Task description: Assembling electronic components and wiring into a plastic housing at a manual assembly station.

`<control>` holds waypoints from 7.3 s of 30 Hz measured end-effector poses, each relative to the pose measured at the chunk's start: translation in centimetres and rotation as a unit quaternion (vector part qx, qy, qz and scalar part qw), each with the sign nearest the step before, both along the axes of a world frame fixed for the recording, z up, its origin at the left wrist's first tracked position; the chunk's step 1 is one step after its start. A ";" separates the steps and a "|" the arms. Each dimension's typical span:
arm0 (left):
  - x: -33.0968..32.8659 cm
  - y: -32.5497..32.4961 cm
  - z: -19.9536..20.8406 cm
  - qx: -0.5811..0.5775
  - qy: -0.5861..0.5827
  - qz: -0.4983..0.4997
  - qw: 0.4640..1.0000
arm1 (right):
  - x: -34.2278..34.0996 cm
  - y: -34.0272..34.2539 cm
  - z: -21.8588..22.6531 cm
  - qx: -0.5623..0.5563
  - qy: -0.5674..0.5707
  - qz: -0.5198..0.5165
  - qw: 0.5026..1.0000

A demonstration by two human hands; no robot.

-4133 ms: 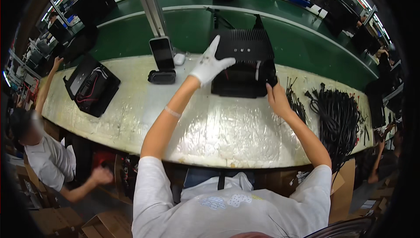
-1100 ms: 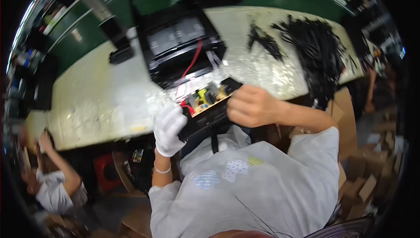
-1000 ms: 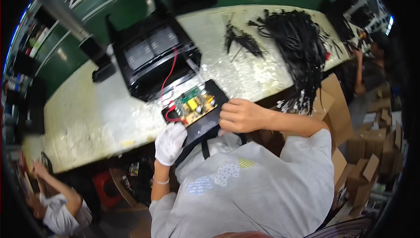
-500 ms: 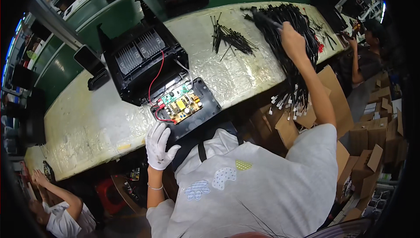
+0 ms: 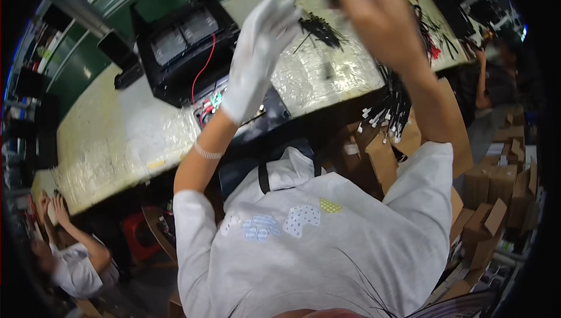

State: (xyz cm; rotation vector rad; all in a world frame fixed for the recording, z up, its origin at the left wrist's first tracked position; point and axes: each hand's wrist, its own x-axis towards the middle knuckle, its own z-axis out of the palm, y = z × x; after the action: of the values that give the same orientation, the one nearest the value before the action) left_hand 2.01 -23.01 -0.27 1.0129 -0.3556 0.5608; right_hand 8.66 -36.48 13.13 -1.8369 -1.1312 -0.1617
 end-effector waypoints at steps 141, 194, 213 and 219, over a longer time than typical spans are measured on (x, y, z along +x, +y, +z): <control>-1.7 9.3 -8.7 0.620 0.026 0.287 0.730 | 2.7 5.6 -23.0 0.007 0.038 0.052 0.998; 0.2 10.3 -8.4 0.645 0.037 0.274 0.713 | 5.5 2.9 -20.9 -0.048 0.107 -0.003 0.993; 0.1 8.2 -8.6 0.351 0.384 0.201 0.830 | 4.9 5.6 -21.1 -0.078 0.315 0.133 0.937; 0.6 8.7 -8.1 0.389 0.406 0.187 0.805 | 3.6 6.8 -20.8 -0.097 0.215 0.050 0.971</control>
State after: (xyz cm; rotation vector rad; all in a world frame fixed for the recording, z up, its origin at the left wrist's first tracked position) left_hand 2.63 -14.33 -8.41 2.0395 0.4505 0.2603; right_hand 12.29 -29.69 -7.71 -1.8598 -0.9517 0.4016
